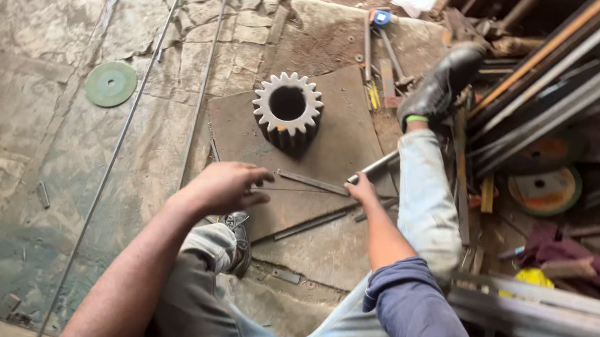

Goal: The person holds a long metal rod against the teeth of a large metal gear resting on a plate, hitting the rod with a hammer to straighten it while moving the rod along the gear's surface.

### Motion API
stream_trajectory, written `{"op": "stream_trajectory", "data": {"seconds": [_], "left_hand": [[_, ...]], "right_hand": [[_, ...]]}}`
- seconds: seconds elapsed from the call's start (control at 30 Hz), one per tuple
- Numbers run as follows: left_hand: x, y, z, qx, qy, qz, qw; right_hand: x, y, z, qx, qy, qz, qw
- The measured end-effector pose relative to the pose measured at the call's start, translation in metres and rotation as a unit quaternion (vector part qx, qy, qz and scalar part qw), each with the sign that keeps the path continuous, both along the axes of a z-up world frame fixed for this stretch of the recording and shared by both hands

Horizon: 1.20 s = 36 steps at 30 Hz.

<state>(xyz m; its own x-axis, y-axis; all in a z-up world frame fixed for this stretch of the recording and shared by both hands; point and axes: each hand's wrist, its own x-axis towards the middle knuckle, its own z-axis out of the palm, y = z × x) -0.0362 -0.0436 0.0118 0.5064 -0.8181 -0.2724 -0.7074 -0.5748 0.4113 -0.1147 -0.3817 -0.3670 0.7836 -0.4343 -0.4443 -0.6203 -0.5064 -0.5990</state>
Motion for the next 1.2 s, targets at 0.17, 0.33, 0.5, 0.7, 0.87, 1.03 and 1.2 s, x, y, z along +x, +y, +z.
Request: {"op": "stream_trajectory", "data": {"seconds": [0.17, 0.33, 0.5, 0.7, 0.87, 1.03, 1.2], "left_hand": [[0.003, -0.012, 0.005, -0.020, 0.043, 0.004, 0.999], [0.010, -0.014, -0.002, -0.010, 0.044, 0.001, 0.999], [0.019, -0.019, -0.017, 0.070, 0.054, 0.011, 0.996], [0.052, -0.018, -0.032, 0.180, 0.029, 0.058, 0.981], [0.067, -0.026, -0.029, 0.112, -0.089, 0.117, 0.983], [0.031, -0.042, -0.006, -0.023, -0.147, 0.147, 0.978], [0.000, -0.062, 0.030, 0.016, -0.134, 0.120, 0.984]], "right_hand": [[0.006, -0.020, -0.018, 0.015, -0.022, -0.023, 0.999], [0.014, -0.019, -0.024, -0.043, 0.049, 0.002, 0.998], [0.002, -0.025, -0.003, -0.081, 0.078, -0.018, 0.993], [-0.035, 0.002, 0.028, -0.062, 0.135, 0.112, 0.982], [-0.049, 0.017, 0.046, 0.003, 0.071, 0.079, 0.994], [-0.056, 0.002, 0.063, -0.076, -0.024, 0.064, 0.995], [-0.070, -0.014, 0.077, 0.129, -0.027, 0.003, 0.991]]}}
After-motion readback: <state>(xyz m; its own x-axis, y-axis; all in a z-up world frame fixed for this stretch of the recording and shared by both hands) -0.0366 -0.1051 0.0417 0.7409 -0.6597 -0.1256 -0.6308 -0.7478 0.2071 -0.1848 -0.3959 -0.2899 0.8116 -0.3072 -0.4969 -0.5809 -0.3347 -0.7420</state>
